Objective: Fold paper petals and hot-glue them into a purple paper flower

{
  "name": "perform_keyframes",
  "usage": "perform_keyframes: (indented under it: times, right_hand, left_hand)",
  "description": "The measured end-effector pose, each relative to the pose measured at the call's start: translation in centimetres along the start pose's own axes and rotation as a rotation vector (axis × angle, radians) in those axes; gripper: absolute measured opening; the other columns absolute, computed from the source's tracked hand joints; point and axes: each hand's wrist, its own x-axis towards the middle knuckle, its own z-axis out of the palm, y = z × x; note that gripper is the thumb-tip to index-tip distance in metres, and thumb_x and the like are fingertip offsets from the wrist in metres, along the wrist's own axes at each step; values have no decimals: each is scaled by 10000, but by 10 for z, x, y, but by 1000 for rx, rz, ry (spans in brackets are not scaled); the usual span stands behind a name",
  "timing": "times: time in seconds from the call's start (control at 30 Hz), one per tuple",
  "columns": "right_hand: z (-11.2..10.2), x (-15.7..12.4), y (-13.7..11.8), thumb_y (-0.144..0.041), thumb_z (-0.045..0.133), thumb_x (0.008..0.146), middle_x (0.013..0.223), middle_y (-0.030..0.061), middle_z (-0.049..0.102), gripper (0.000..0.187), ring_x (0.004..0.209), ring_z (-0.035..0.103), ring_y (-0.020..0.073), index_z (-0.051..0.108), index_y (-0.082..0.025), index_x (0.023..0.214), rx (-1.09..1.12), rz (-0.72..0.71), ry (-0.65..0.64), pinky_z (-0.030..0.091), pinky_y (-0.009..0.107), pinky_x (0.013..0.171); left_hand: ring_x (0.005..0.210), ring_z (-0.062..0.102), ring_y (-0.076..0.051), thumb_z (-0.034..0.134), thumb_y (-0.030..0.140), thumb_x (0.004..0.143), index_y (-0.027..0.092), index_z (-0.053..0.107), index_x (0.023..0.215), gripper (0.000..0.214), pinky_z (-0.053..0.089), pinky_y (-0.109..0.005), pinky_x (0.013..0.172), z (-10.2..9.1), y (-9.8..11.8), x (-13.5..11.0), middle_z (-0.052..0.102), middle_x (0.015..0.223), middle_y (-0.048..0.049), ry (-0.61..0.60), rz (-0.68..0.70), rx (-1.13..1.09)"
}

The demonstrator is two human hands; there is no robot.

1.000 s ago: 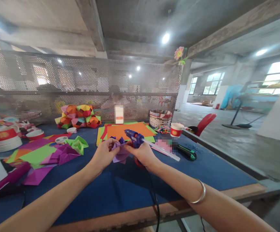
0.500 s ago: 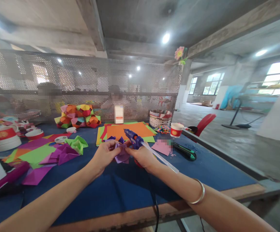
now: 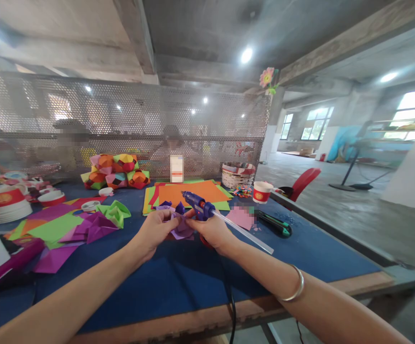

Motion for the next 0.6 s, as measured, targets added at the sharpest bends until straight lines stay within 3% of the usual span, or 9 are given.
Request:
perform_keyframes:
  times: [0.2,0.3,0.43,0.6]
  right_hand:
    - [-2,2,3,-268,668,736,835,35,742,97,827,699,223,691,-198,799,-93,-74,-31,558,361,820]
    - [-4,5,5,-332,644,795,829,39,743,166,862,699,238,718,-207,874,-183,-152,19,550,363,822]
    - [-9,6,3,-468,596,859,739,57,721,303,672,679,234,736,-206,922,-332,-142,71,544,355,669]
    - [-12,2,-1,-549,575,869,575,16,635,362,403,530,153,725,-221,843,-260,-71,-24,425,285,427]
  left_hand:
    - [591,679,-182,861,397,520,156,649,669,354,552,-294,584,0,1,2,704,636,-18,30,2,18]
    - [572,669,-173,846,373,524,150,678,732,349,539,-282,570,-6,3,6,703,636,-13,89,33,9]
    - [541,630,-149,823,383,542,139,686,686,315,506,-259,553,-17,5,11,698,615,-25,159,80,61]
    - [503,590,-128,809,369,535,146,701,689,292,481,-246,523,-23,7,13,686,591,-4,191,96,71]
